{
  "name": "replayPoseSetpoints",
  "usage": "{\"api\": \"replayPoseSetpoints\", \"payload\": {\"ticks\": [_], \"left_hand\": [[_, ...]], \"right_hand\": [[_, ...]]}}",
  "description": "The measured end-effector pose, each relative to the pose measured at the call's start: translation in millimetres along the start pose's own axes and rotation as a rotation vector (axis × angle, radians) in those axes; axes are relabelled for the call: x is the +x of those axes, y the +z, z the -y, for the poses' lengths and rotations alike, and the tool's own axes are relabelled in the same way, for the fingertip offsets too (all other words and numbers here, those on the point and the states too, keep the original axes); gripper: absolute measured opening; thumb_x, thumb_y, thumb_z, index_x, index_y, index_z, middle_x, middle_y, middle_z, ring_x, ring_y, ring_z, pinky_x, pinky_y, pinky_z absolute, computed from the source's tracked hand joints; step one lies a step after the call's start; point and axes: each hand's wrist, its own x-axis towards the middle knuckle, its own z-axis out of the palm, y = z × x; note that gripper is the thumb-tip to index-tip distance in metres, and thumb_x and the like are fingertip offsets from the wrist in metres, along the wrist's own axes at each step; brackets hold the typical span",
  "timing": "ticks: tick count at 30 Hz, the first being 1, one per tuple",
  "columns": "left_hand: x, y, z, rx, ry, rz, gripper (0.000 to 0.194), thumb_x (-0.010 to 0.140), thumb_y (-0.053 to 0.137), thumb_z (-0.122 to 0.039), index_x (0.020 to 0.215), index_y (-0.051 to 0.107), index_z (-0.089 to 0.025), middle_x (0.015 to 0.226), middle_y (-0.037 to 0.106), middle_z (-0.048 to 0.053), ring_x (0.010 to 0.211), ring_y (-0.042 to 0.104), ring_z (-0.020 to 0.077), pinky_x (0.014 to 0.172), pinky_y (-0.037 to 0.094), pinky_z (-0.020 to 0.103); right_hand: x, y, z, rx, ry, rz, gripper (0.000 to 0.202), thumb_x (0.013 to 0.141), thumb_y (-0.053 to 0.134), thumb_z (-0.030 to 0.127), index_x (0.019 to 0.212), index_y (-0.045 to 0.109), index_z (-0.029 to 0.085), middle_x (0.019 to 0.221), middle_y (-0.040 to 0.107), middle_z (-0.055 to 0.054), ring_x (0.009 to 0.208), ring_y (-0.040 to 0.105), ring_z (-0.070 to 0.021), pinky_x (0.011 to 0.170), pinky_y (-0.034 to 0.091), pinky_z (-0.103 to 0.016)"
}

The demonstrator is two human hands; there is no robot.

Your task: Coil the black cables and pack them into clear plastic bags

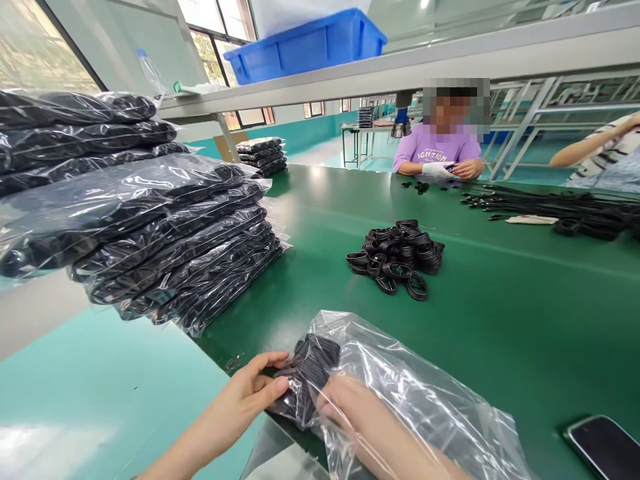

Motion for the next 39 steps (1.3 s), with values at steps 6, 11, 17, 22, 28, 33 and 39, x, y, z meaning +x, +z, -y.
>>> {"api": "replayPoseSetpoints", "payload": {"ticks": [6,11,17,22,28,33,39], "left_hand": [[-15.9,-6.4,8.9,-0.137,-0.242,0.002,0.053,0.078,0.063,-0.070,0.084,0.058,-0.017,0.074,0.069,0.004,0.067,0.066,0.0176,0.062,0.049,0.027],[-18.2,3.9,6.3,-0.314,-0.283,-0.007,0.056,0.076,0.066,-0.069,0.088,0.064,-0.014,0.087,0.074,0.007,0.072,0.070,0.0152,0.064,0.050,0.023],[-17.0,9.4,11.2,-0.451,-0.286,-0.087,0.050,0.074,0.073,-0.062,0.084,0.064,-0.014,0.084,0.075,0.007,0.074,0.070,0.0139,0.067,0.053,0.022],[-19.0,10.9,20.7,-0.487,-0.296,-0.116,0.050,0.068,0.081,-0.059,0.084,0.063,-0.014,0.079,0.075,0.006,0.072,0.069,0.0137,0.067,0.054,0.022],[-29.0,19.3,18.9,-0.444,-0.348,-0.078,0.056,0.073,0.072,-0.067,0.084,0.068,-0.012,0.084,0.077,0.010,0.075,0.071,0.0159,0.067,0.054,0.022],[-41.0,44.0,22.9,-0.411,-0.376,0.178,0.062,0.066,0.074,-0.071,0.081,0.073,-0.010,0.086,0.078,0.015,0.076,0.074,0.0209,0.061,0.053,0.023],[-38.1,61.1,32.3,-0.548,-0.372,0.266,0.059,0.061,0.082,-0.063,0.090,0.077,-0.012,0.084,0.076,0.011,0.080,0.074,0.0188,0.061,0.052,0.018]], "right_hand": [[-3.7,1.7,-8.3,0.081,0.083,0.157,0.032,0.102,0.041,0.042,0.086,0.063,0.025,0.090,0.067,-0.001,0.086,0.061,-0.0205,0.079,0.048,-0.032],[-6.9,16.0,-23.3,0.023,0.012,0.224,0.035,0.099,0.045,0.054,0.099,0.071,0.030,0.101,0.072,-0.002,0.096,0.060,-0.0255,0.089,0.041,-0.042],[-13.5,25.8,-26.3,-0.110,-0.059,0.132,0.022,0.099,0.051,0.041,0.096,0.069,0.029,0.092,0.070,-0.001,0.089,0.060,-0.0234,0.081,0.042,-0.038],[-14.2,41.4,-33.5,-0.268,-0.087,-0.066,0.008,0.094,0.063,0.029,0.089,0.063,0.023,0.078,0.067,0.001,0.074,0.059,-0.0196,0.072,0.039,-0.033],[-8.9,53.2,-34.9,-0.318,-0.134,-0.259,0.037,0.102,0.045,0.046,0.077,0.060,0.023,0.065,0.066,0.002,0.060,0.061,-0.0181,0.066,0.036,-0.033],[-6.0,52.2,-28.5,-0.496,-0.222,-0.226,0.033,0.099,0.052,0.040,0.072,0.058,0.022,0.058,0.064,0.002,0.054,0.062,-0.0184,0.062,0.036,-0.032],[1.8,53.0,-21.7,-0.623,-0.321,-0.300,0.038,0.100,0.042,0.034,0.065,0.052,0.024,0.051,0.058,0.003,0.050,0.059,-0.0181,0.068,0.040,-0.035]]}}
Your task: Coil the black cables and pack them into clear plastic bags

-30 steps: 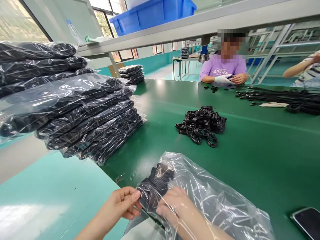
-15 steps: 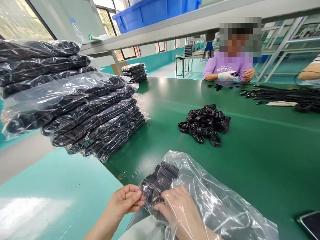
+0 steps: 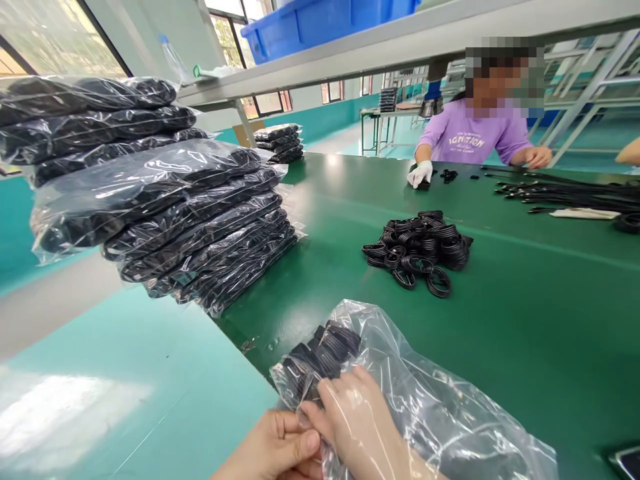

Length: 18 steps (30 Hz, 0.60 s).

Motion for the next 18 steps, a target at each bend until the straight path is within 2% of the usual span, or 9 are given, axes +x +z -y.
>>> {"api": "replayPoseSetpoints", "payload": {"ticks": [5,9,12,14,18], "left_hand": [[5.3,3.7,4.3,-0.095,0.037,0.103,0.062,0.061,0.086,-0.057,0.104,0.076,-0.013,0.091,0.074,0.011,0.083,0.071,0.0167,0.065,0.052,0.018],[12.9,11.0,12.9,-0.153,0.075,0.180,0.058,0.058,0.086,-0.059,0.090,0.077,-0.011,0.076,0.069,0.006,0.066,0.063,0.0109,0.070,0.051,0.022],[16.8,20.7,10.4,-0.117,0.142,0.191,0.054,0.058,0.086,-0.060,0.084,0.075,-0.013,0.075,0.067,0.004,0.069,0.060,0.0132,0.076,0.050,0.028],[16.8,27.9,3.9,-0.110,0.172,0.170,0.051,0.056,0.087,-0.058,0.079,0.072,-0.014,0.077,0.065,0.004,0.073,0.058,0.0146,0.077,0.049,0.029],[12.8,35.1,-5.4,-0.055,0.168,0.135,0.053,0.057,0.085,-0.061,0.069,0.066,-0.013,0.070,0.057,0.002,0.065,0.047,0.0109,0.071,0.043,0.028]], "right_hand": [[6.7,-3.8,-0.5,0.032,0.026,0.118,0.033,0.098,0.046,0.028,0.065,0.051,0.024,0.052,0.060,0.004,0.049,0.061,-0.0170,0.066,0.041,-0.033],[4.9,0.4,-1.6,-0.026,0.030,0.140,0.029,0.093,0.056,0.032,0.065,0.053,0.025,0.052,0.063,0.004,0.049,0.063,-0.0183,0.067,0.044,-0.034],[4.0,6.3,-2.5,-0.066,0.041,0.134,0.028,0.086,0.067,0.043,0.068,0.058,0.024,0.051,0.066,0.003,0.047,0.064,-0.0200,0.064,0.045,-0.036],[5.2,10.2,-2.8,-0.061,0.038,0.132,0.027,0.086,0.067,0.045,0.072,0.061,0.023,0.054,0.067,0.002,0.049,0.065,-0.0204,0.066,0.047,-0.036],[7.6,14.3,-3.8,0.007,0.039,0.091,0.023,0.092,0.056,0.036,0.073,0.062,0.025,0.055,0.065,0.003,0.049,0.063,-0.0191,0.068,0.049,-0.036]]}}
